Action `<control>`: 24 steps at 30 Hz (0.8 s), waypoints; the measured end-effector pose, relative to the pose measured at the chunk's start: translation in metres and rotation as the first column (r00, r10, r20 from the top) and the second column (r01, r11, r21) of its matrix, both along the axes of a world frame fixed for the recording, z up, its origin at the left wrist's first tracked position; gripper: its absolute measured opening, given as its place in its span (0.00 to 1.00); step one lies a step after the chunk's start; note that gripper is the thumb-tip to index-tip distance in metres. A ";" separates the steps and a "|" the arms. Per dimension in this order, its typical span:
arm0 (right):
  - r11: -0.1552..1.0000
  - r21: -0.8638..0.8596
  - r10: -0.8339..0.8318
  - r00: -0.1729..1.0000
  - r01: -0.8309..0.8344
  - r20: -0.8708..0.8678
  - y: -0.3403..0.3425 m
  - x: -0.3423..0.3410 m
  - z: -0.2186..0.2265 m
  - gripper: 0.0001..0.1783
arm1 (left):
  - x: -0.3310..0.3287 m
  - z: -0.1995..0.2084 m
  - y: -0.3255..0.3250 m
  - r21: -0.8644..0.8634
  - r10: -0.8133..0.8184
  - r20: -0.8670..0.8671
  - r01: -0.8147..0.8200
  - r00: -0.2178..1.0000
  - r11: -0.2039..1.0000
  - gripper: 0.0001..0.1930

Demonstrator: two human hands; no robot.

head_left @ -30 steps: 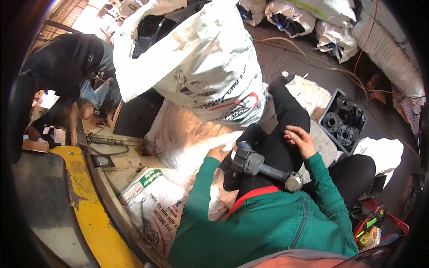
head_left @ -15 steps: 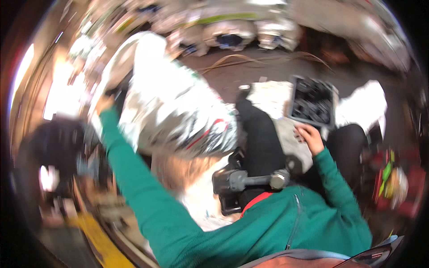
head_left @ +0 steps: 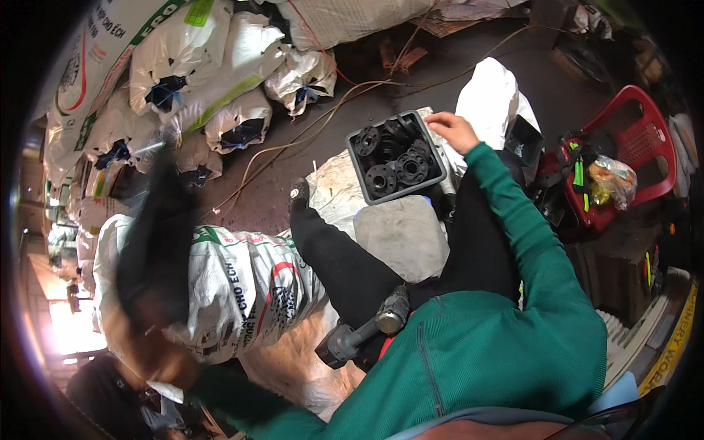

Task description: The person sits on the floor and uses a cordless drill to fasten screws into a black mechanical component. They repeatedly pick up the component, align it, and secure it with the drill, then place it into a container.

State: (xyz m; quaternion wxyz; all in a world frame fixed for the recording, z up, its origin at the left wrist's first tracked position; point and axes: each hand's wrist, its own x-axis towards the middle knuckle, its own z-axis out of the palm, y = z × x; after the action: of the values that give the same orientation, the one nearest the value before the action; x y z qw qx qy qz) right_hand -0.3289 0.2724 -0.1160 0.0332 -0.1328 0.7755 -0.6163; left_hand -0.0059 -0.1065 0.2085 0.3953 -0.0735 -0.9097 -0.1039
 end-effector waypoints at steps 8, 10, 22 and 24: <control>0.839 0.509 -0.091 0.972 0.193 -0.217 -0.055 -0.083 -0.128 0.31 | -0.117 -0.307 0.155 -0.035 -0.343 0.586 0.446 0.734 0.894 0.27; 0.857 0.507 0.011 0.980 0.094 -0.200 -0.048 -0.108 -0.146 0.31 | -0.113 -0.356 0.172 0.231 -0.559 0.334 0.510 0.759 0.829 0.23; 0.707 0.696 0.223 0.973 -0.122 -0.056 -0.031 -0.199 -0.242 0.32 | -0.082 -0.409 0.180 0.227 -0.359 0.837 0.335 0.412 0.914 0.19; 0.804 0.566 0.232 0.973 -0.182 -0.017 -0.037 -0.193 -0.225 0.32 | -0.077 -0.379 0.161 0.286 -0.326 0.834 0.157 0.446 0.945 0.20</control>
State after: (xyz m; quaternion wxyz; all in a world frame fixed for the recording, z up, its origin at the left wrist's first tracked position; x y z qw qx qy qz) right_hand -0.5221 0.2354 -0.3406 0.1045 -0.2270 0.9036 -0.3478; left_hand -0.0830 0.0540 -0.1708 -0.1352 -0.1063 -0.9508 -0.2575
